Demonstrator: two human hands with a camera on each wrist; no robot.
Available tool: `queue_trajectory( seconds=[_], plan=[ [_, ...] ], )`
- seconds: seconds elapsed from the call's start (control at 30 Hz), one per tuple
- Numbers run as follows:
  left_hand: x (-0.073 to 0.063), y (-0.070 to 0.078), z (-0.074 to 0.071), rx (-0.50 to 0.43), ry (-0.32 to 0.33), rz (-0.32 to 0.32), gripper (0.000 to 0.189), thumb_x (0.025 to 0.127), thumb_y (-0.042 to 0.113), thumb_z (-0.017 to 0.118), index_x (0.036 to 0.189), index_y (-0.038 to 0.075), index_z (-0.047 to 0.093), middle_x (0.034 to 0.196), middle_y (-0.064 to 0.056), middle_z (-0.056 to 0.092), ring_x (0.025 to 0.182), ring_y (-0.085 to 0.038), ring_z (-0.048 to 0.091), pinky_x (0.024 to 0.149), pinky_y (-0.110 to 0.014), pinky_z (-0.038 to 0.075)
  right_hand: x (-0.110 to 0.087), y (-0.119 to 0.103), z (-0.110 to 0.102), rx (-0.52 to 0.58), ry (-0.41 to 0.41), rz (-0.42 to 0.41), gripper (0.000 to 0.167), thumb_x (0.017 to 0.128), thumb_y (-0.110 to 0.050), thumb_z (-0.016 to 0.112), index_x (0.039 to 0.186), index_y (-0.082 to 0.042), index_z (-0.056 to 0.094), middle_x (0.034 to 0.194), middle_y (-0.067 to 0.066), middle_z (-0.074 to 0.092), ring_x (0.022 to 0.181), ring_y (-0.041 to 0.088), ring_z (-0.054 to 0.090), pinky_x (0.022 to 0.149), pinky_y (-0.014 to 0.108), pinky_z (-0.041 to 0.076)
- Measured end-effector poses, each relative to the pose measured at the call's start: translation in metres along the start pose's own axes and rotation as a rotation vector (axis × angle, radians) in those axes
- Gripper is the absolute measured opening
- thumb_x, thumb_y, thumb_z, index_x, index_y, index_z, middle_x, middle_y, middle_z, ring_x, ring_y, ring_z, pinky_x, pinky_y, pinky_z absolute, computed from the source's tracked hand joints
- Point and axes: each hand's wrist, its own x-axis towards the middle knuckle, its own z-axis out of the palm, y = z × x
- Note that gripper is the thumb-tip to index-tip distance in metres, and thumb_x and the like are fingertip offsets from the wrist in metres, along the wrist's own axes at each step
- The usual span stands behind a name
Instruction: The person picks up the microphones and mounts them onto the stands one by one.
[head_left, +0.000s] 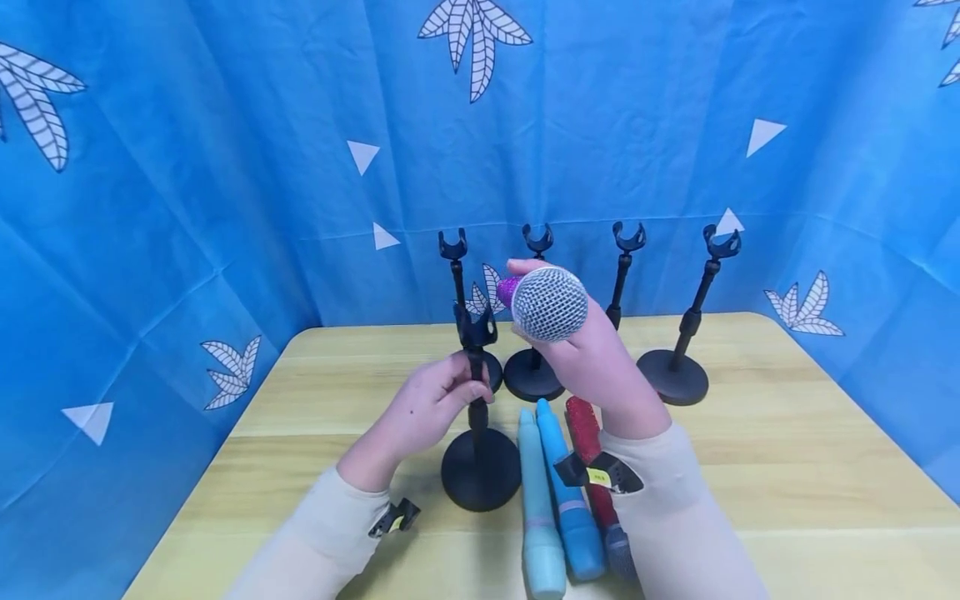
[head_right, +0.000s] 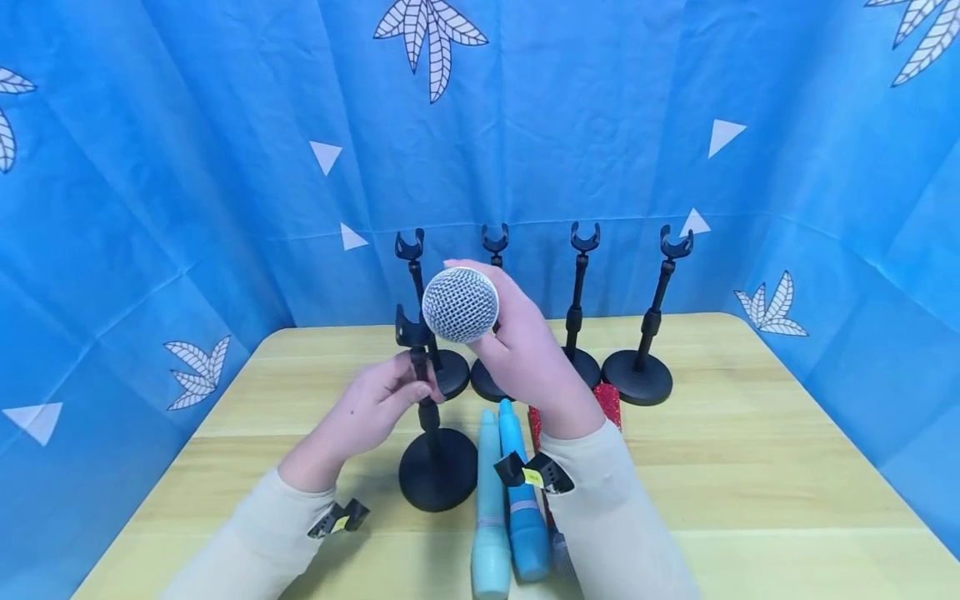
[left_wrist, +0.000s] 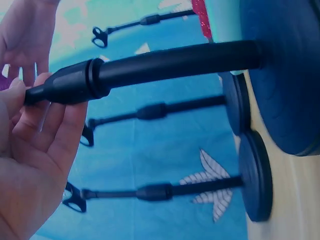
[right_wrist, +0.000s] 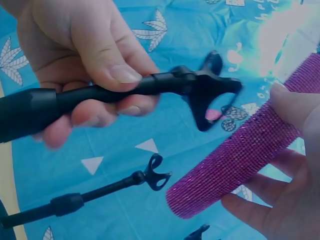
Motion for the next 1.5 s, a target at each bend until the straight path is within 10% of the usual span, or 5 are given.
queue_trajectory(
  seconds=[0.57,1.07,1.23,1.37,1.5],
  plan=[
    [0.005,0.011,0.010,-0.017,-0.084,0.041,0.004,0.104,0.021,0.059,0.103,0.018,0.060,0.095,0.012,0.070,0.091,-0.004,0.067,0.082,-0.035,0.055,0.006,-0.003,0.022,0.141,0.101,-0.378,0.061,0.088,0.016,0.066,0.140,0.004,0.037,0.152,0.020,0.042,0.143,0.033,0.038,0.110,0.049,0.040],
    [0.004,0.011,0.010,0.007,-0.093,0.042,0.007,0.103,0.018,0.059,0.110,0.015,0.059,0.098,0.010,0.069,0.092,-0.006,0.066,0.080,-0.031,0.056,0.011,-0.004,0.034,0.089,-0.013,-0.341,0.077,0.082,0.015,0.072,0.146,-0.004,0.033,0.156,0.014,0.034,0.150,0.029,0.022,0.111,0.052,0.038],
    [0.004,0.011,0.010,0.012,-0.085,0.030,0.010,0.104,0.025,0.059,0.104,0.015,0.058,0.096,0.011,0.069,0.089,-0.005,0.066,0.077,-0.032,0.056,0.013,0.002,0.036,0.100,-0.046,-0.216,0.053,0.104,-0.024,0.058,0.149,-0.005,0.036,0.154,0.009,0.039,0.142,0.023,0.035,0.109,0.048,0.040],
    [0.003,0.010,0.011,0.032,-0.074,0.055,0.011,0.104,0.025,0.058,0.103,0.014,0.058,0.095,0.011,0.070,0.086,-0.005,0.065,0.074,-0.031,0.055,0.015,0.007,0.038,0.074,-0.053,-0.179,0.071,0.101,-0.058,0.050,0.142,-0.001,0.041,0.140,0.013,0.050,0.129,0.023,0.047,0.108,0.048,0.040],
    [0.001,0.010,0.012,0.054,-0.072,0.093,0.006,0.104,0.019,0.059,0.107,0.014,0.062,0.099,0.009,0.069,0.088,-0.006,0.064,0.076,-0.030,0.054,0.016,0.012,0.038,0.056,-0.096,-0.183,0.077,0.090,-0.045,0.074,0.143,0.000,0.041,0.135,0.014,0.051,0.122,0.025,0.049,0.105,0.050,0.041]
  ],
)
